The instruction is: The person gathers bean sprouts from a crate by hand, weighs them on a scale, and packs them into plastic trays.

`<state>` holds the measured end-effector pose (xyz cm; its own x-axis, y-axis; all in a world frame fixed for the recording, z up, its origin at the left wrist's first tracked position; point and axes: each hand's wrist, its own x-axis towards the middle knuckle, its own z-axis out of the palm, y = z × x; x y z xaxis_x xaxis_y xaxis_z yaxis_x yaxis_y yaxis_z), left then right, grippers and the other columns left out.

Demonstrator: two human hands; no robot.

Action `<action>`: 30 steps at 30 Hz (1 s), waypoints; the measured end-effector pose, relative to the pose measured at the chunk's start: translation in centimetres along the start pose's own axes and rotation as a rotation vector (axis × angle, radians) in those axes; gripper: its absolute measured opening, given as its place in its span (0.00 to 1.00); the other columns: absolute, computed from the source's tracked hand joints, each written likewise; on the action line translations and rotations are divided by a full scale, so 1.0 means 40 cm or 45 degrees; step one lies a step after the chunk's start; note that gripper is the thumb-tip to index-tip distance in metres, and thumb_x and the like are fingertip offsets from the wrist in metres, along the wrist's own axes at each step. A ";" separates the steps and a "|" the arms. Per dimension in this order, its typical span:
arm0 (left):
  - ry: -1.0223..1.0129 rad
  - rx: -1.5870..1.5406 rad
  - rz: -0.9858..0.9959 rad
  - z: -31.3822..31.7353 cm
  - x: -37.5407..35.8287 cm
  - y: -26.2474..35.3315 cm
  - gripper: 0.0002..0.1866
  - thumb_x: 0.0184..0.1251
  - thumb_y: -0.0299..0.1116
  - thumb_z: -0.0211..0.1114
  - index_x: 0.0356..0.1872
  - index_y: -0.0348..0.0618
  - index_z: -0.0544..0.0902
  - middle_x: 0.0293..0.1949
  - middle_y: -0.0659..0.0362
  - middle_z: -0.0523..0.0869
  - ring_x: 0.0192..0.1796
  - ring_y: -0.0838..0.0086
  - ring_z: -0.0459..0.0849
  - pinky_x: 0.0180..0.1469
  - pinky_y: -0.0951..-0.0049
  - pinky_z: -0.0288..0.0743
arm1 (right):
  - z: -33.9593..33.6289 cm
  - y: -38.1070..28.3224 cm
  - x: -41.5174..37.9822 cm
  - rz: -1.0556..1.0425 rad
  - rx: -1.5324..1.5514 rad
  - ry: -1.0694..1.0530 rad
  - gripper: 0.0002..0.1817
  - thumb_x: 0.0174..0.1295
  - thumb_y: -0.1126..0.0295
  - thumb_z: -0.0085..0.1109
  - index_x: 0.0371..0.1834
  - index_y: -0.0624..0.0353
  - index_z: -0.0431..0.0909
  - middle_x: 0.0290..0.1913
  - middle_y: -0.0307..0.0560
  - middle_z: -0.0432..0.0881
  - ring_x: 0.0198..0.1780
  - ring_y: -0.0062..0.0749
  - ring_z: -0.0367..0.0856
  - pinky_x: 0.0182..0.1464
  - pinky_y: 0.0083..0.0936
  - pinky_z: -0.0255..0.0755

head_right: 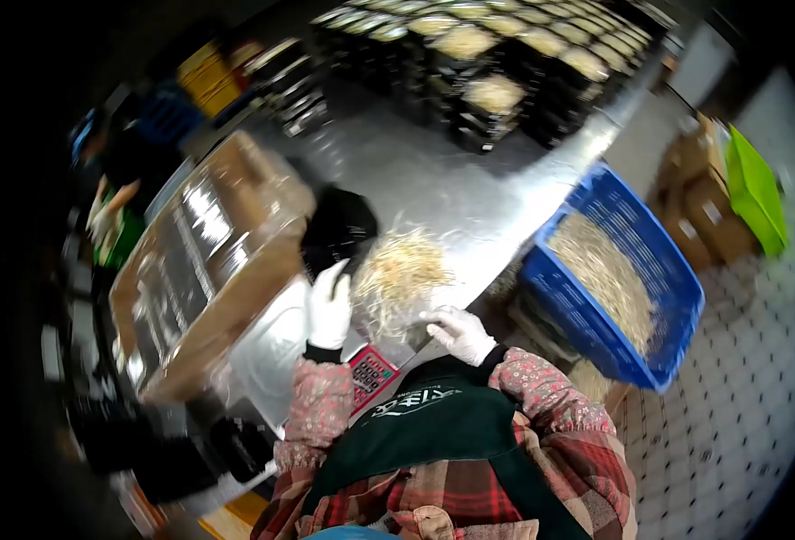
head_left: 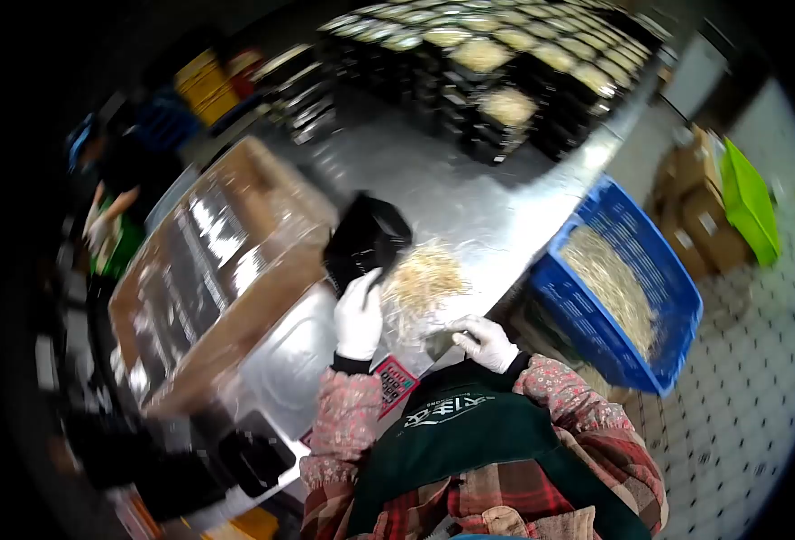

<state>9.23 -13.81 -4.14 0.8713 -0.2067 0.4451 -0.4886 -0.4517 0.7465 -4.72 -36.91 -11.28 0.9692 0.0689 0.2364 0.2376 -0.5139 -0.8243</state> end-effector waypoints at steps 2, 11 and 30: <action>-0.294 0.096 0.066 0.165 0.045 -0.051 0.13 0.64 0.27 0.59 0.48 0.45 0.85 0.44 0.51 0.87 0.47 0.54 0.85 0.51 0.60 0.78 | -0.041 0.012 -0.055 0.027 -0.046 0.095 0.11 0.64 0.71 0.62 0.49 0.55 0.82 0.43 0.46 0.83 0.46 0.44 0.83 0.50 0.32 0.78; -0.864 0.538 0.584 0.407 0.140 -0.072 0.40 0.51 0.42 0.77 0.68 0.47 0.73 0.68 0.54 0.75 0.71 0.56 0.70 0.74 0.46 0.57 | -0.312 0.010 -0.447 0.575 -0.331 1.119 0.08 0.64 0.76 0.62 0.45 0.59 0.84 0.44 0.47 0.86 0.46 0.35 0.86 0.49 0.27 0.79; -2.161 0.590 0.695 1.537 0.023 0.260 0.58 0.42 0.57 0.80 0.76 0.47 0.61 0.76 0.46 0.61 0.78 0.53 0.58 0.77 0.59 0.56 | -0.987 0.826 -0.700 1.846 -0.262 0.196 0.60 0.46 0.33 0.71 0.78 0.56 0.58 0.80 0.58 0.54 0.79 0.54 0.52 0.77 0.46 0.53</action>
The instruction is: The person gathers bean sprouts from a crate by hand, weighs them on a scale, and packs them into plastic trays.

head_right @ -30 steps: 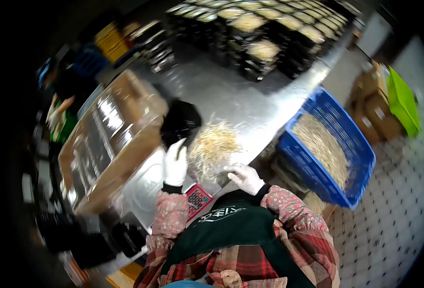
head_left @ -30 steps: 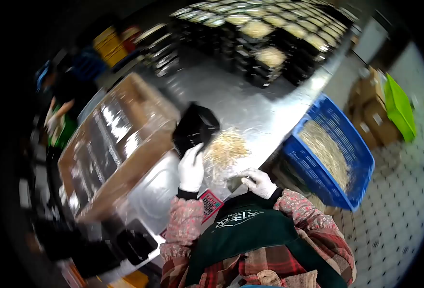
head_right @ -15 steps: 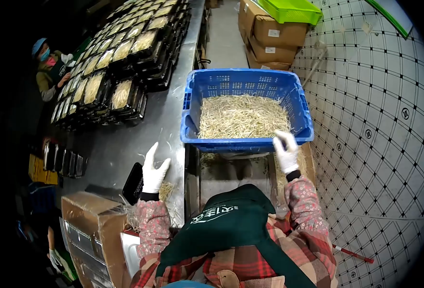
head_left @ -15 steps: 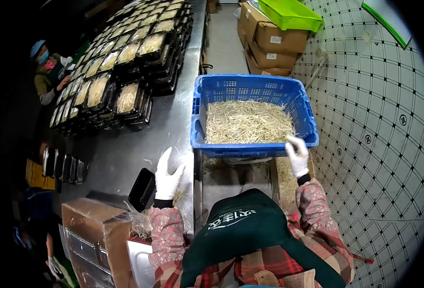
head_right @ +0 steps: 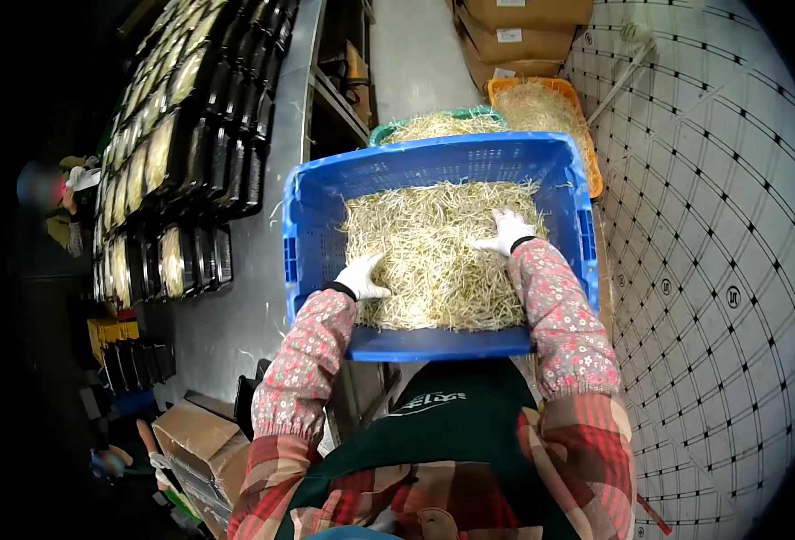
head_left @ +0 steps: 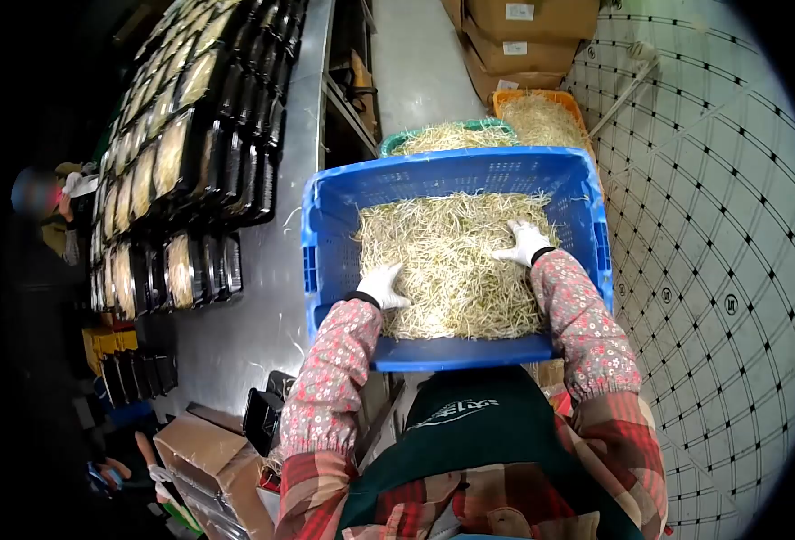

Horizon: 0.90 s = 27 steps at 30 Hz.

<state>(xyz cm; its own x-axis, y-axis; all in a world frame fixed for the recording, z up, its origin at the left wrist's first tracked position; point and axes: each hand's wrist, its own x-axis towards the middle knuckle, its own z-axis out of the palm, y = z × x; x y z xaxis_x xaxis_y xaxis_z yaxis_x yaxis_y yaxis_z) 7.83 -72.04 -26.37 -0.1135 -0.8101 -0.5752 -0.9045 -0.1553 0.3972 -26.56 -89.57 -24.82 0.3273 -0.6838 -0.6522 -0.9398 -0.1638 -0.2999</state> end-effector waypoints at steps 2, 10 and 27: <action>0.045 0.051 -0.062 0.020 0.083 0.007 0.63 0.41 0.60 0.79 0.79 0.53 0.53 0.80 0.49 0.49 0.81 0.52 0.48 0.76 0.48 0.56 | 0.010 -0.029 0.046 0.098 -0.006 -0.021 0.67 0.43 0.27 0.68 0.81 0.54 0.47 0.82 0.56 0.43 0.81 0.58 0.45 0.76 0.54 0.52; 0.272 0.011 -0.210 0.113 0.098 0.192 0.28 0.60 0.44 0.70 0.60 0.49 0.76 0.61 0.46 0.75 0.53 0.53 0.83 0.55 0.58 0.80 | 0.230 -0.147 0.022 -0.718 -0.071 0.201 0.16 0.59 0.62 0.61 0.49 0.50 0.82 0.50 0.46 0.79 0.52 0.42 0.77 0.48 0.41 0.78; 0.550 -0.064 0.021 0.065 0.165 0.024 0.15 0.63 0.32 0.63 0.51 0.53 0.79 0.49 0.49 0.80 0.50 0.53 0.82 0.54 0.56 0.79 | 0.219 -0.342 0.138 -0.661 -0.145 0.190 0.23 0.62 0.58 0.61 0.59 0.55 0.77 0.57 0.54 0.77 0.60 0.45 0.75 0.57 0.42 0.74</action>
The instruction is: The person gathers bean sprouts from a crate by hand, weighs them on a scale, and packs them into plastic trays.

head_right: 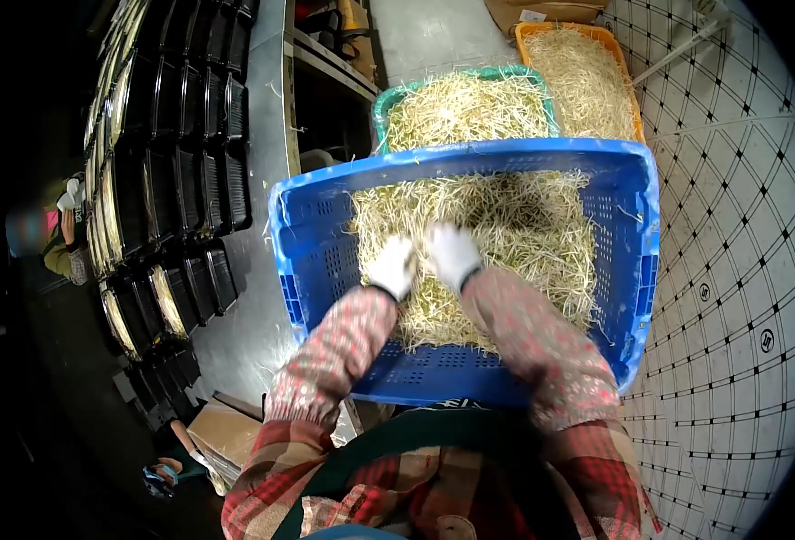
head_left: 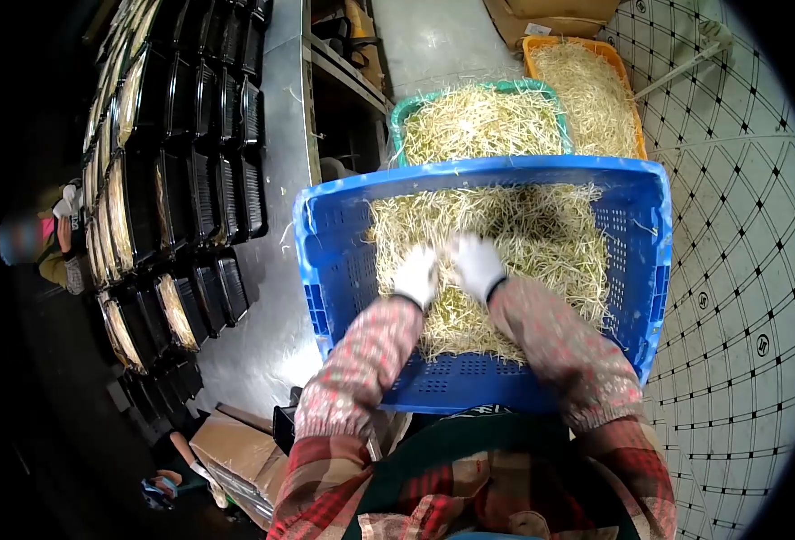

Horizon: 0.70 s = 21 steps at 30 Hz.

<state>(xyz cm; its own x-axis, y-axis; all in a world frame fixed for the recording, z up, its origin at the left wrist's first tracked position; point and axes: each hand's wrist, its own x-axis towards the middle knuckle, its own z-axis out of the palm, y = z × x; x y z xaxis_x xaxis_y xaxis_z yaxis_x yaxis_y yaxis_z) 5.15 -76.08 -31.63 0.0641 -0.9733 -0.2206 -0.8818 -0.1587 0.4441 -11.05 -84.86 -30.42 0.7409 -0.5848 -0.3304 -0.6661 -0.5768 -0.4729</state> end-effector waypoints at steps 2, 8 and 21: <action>0.004 -0.074 0.484 0.028 -0.179 -0.033 0.12 0.63 0.27 0.60 0.47 0.54 0.80 0.47 0.52 0.82 0.42 0.55 0.85 0.39 0.59 0.84 | 0.026 -0.051 -0.151 -0.236 0.078 -0.282 0.18 0.62 0.71 0.56 0.55 0.59 0.79 0.53 0.53 0.79 0.57 0.44 0.77 0.59 0.42 0.75; -0.327 -0.466 0.209 -0.116 -0.137 -0.021 0.22 0.65 0.32 0.68 0.61 0.50 0.79 0.58 0.51 0.81 0.61 0.54 0.79 0.63 0.61 0.75 | -0.070 0.035 -0.112 -0.287 0.593 -0.242 0.17 0.62 0.64 0.60 0.55 0.50 0.83 0.53 0.48 0.82 0.54 0.41 0.80 0.55 0.38 0.78; -0.938 -0.296 -0.110 -0.143 -0.348 -0.006 0.42 0.61 0.50 0.70 0.76 0.58 0.62 0.73 0.37 0.61 0.74 0.42 0.64 0.73 0.56 0.64 | 0.000 -0.062 -0.315 -0.566 -0.107 -0.450 0.39 0.55 0.50 0.70 0.70 0.45 0.67 0.79 0.51 0.55 0.79 0.53 0.52 0.68 0.65 0.59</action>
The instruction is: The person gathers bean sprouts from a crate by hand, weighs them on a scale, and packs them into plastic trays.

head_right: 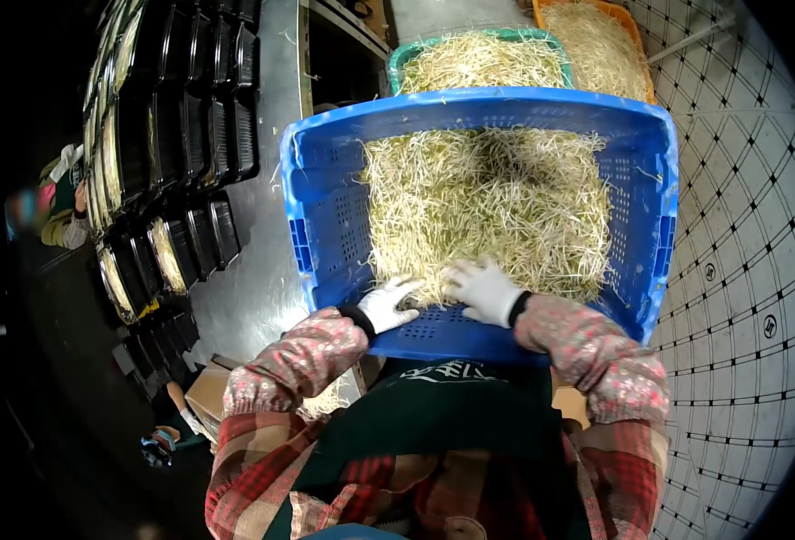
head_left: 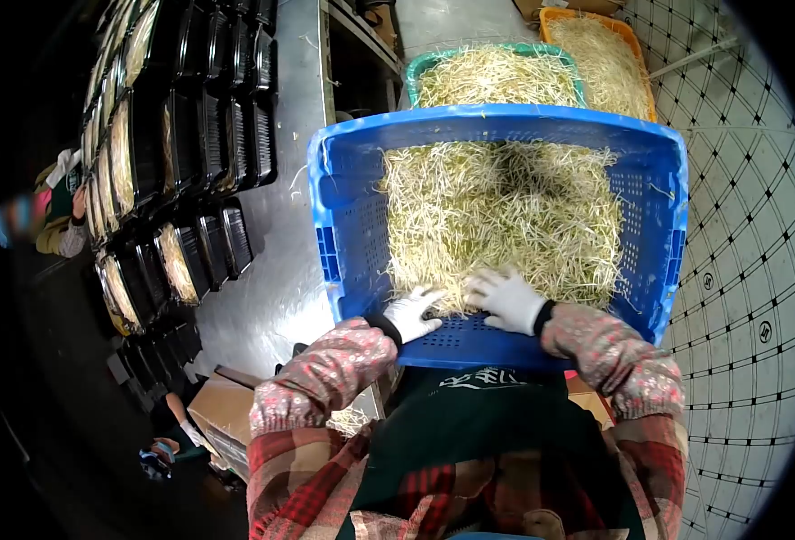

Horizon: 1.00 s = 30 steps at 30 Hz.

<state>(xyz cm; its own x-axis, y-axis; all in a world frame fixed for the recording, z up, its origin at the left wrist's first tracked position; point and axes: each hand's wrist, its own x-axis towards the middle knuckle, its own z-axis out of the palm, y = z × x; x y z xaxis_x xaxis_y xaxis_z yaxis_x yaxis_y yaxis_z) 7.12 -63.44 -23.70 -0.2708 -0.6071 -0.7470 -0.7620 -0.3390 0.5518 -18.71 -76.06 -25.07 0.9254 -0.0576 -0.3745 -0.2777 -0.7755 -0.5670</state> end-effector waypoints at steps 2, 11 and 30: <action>0.144 -0.032 -0.012 0.019 -0.001 -0.081 0.53 0.52 0.48 0.77 0.79 0.52 0.56 0.75 0.37 0.57 0.76 0.43 0.60 0.76 0.59 0.59 | -0.047 0.020 -0.048 0.244 -0.036 0.069 0.46 0.54 0.53 0.73 0.76 0.43 0.58 0.80 0.53 0.51 0.79 0.56 0.50 0.67 0.65 0.60; 0.492 -0.121 -0.616 0.112 0.202 -0.071 0.72 0.30 0.47 0.88 0.79 0.49 0.48 0.74 0.34 0.55 0.76 0.42 0.57 0.72 0.48 0.63 | 0.017 -0.059 0.124 0.392 0.351 0.242 0.41 0.55 0.75 0.63 0.75 0.44 0.63 0.72 0.57 0.63 0.64 0.55 0.72 0.60 0.42 0.74; 0.487 -1.300 -0.207 0.058 0.157 -0.104 0.36 0.65 0.18 0.62 0.74 0.44 0.59 0.41 0.52 0.86 0.36 0.69 0.87 0.34 0.69 0.84 | 0.016 0.070 -0.017 0.760 0.837 0.744 0.39 0.56 0.70 0.67 0.74 0.57 0.63 0.67 0.57 0.69 0.70 0.51 0.66 0.74 0.40 0.61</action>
<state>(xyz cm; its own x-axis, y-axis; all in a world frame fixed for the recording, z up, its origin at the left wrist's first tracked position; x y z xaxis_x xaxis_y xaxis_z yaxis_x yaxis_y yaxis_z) 7.22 -64.18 -31.53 0.1227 -0.6241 -0.7717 0.1200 -0.7625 0.6358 -20.28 -77.79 -26.87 0.5248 -0.7451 -0.4116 -0.6509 -0.0397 -0.7581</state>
